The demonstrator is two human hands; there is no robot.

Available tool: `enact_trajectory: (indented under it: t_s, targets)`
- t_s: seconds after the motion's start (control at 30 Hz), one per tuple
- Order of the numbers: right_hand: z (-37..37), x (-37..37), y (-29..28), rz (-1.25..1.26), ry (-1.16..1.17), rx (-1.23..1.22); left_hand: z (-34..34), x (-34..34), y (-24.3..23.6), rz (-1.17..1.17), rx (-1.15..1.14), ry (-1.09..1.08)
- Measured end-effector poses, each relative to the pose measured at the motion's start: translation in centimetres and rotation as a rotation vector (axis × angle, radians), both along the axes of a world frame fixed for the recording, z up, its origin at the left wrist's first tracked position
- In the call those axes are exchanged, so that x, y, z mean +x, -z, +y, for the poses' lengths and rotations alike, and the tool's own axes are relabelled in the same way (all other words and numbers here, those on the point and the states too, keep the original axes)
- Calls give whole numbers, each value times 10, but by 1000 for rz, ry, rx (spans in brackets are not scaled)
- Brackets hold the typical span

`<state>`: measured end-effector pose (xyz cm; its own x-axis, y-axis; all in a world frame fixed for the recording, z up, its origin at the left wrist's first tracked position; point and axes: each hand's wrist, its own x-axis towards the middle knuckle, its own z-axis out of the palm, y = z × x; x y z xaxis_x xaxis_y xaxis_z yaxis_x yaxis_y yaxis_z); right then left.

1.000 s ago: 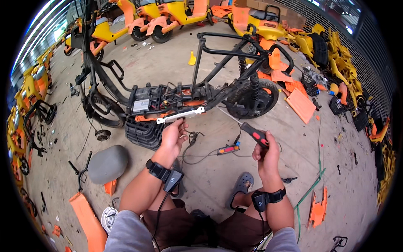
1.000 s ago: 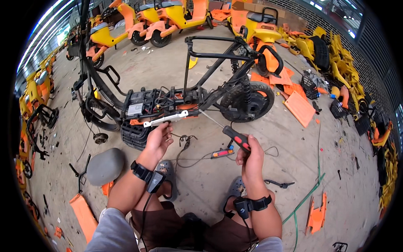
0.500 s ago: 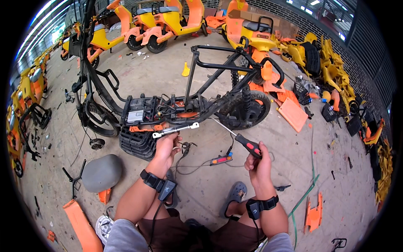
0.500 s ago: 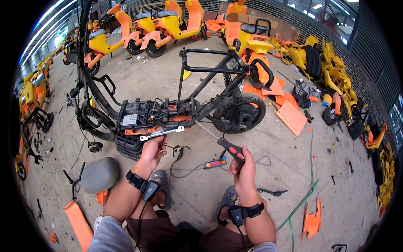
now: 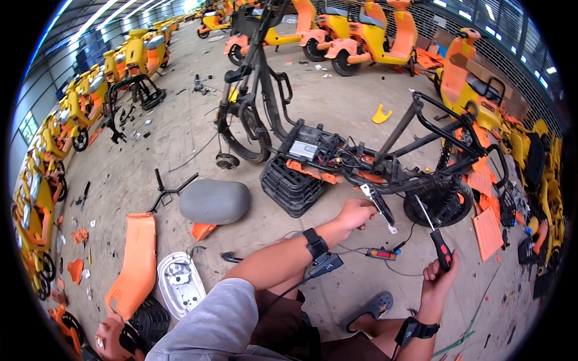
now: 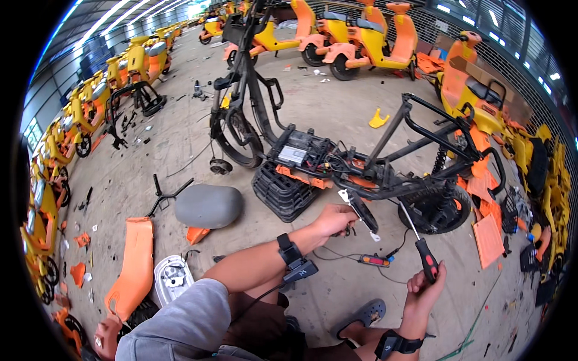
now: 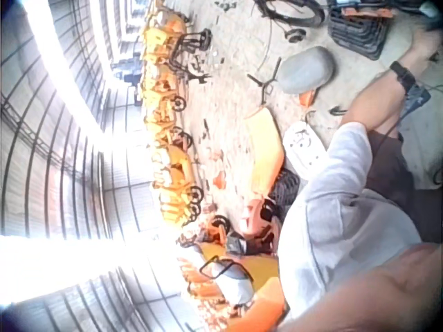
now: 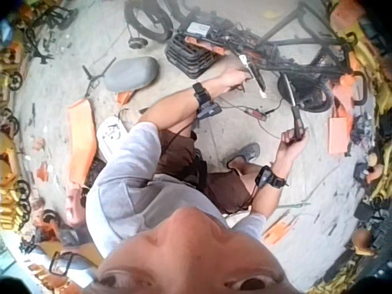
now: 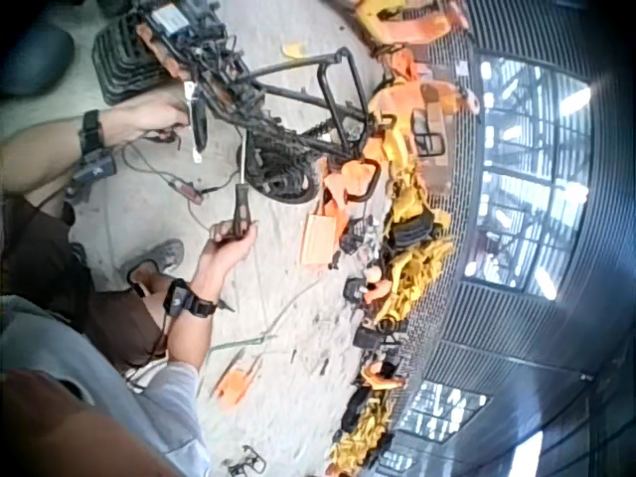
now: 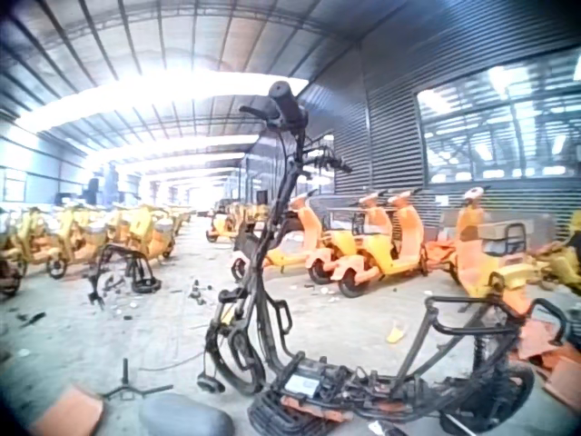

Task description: The person uses a screwdriver to pry open a black plastic scooter part, then repeatedly inserts and removes a metal bracket from the scooter frame while holding the part.

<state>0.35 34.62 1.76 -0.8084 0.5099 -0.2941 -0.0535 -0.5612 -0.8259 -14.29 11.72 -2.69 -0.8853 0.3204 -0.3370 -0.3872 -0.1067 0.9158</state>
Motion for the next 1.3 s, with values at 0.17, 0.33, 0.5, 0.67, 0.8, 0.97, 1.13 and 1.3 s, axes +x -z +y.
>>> enact_trajectory:
  t_s: [0.17, 0.33, 0.5, 0.67, 0.8, 0.97, 1.13, 1.3]
  targets:
    - [3, -1, -2, 6, 16, 0, -1, -4, 9, -6, 34, -20]
    - [2, -2, -7, -6, 43, -23, 2, -5, 10, -99, 96, -123]
    - [3, -1, -3, 8, 20, -51, -4, -10, 16, -84, 113, -218]
    - [1, 1, -5, -17, 53, -57, -2, -5, 10, -65, 133, -244]
    - [15, 2, 1, -17, 2, -79, 5, -2, 0, -33, 58, -287]
    - [-5, -10, -10, -26, 27, -73, -5, -5, 2, -77, 136, -253]
    - [10, -3, 3, -11, -27, -87, 3, 0, -3, -115, 24, -269]
    - [4, -2, 3, 5, 41, -19, -1, -3, 3, -183, 116, -167]
